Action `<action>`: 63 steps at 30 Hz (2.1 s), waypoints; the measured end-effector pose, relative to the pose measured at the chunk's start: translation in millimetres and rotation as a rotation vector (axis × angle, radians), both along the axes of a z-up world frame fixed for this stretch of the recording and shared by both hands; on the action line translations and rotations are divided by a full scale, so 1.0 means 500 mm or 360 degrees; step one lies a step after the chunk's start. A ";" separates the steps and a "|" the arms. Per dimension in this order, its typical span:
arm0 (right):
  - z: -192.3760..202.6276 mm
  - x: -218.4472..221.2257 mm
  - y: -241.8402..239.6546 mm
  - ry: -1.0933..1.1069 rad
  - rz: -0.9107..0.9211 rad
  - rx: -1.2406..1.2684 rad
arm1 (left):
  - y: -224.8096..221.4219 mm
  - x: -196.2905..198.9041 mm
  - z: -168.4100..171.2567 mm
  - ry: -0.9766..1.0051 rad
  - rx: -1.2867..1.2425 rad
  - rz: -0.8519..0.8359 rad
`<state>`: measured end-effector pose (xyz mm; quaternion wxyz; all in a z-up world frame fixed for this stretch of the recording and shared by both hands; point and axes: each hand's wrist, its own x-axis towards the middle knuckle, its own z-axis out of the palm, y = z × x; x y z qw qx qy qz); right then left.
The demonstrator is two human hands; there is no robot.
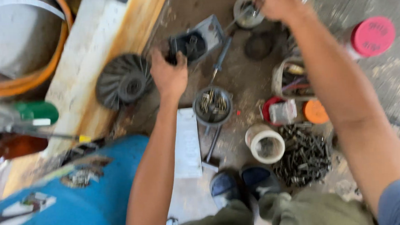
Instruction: The person sits on the workshop floor and disassembles a motorcycle turn signal light assembly, separating the lens and bulb holder from the housing by hand. They wipe the parts with a rag, set components aside, and use a screwdriver on a screw near the motorcycle body panel.
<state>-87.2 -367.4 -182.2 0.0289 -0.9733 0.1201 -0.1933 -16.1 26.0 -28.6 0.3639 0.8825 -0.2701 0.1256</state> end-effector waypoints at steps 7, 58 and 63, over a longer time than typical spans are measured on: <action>0.395 -0.201 0.292 -0.0353 0.0203 0.1439 | 0.004 -0.129 0.120 0.0232 -0.0211 -0.0226; 0.699 -0.643 0.648 -0.0569 0.1663 0.0254 | 0.304 -0.737 0.539 0.0276 0.0176 0.0275; 0.738 -0.687 0.667 -0.0485 0.1656 0.0225 | 0.318 -0.782 0.558 0.0233 0.0140 0.0263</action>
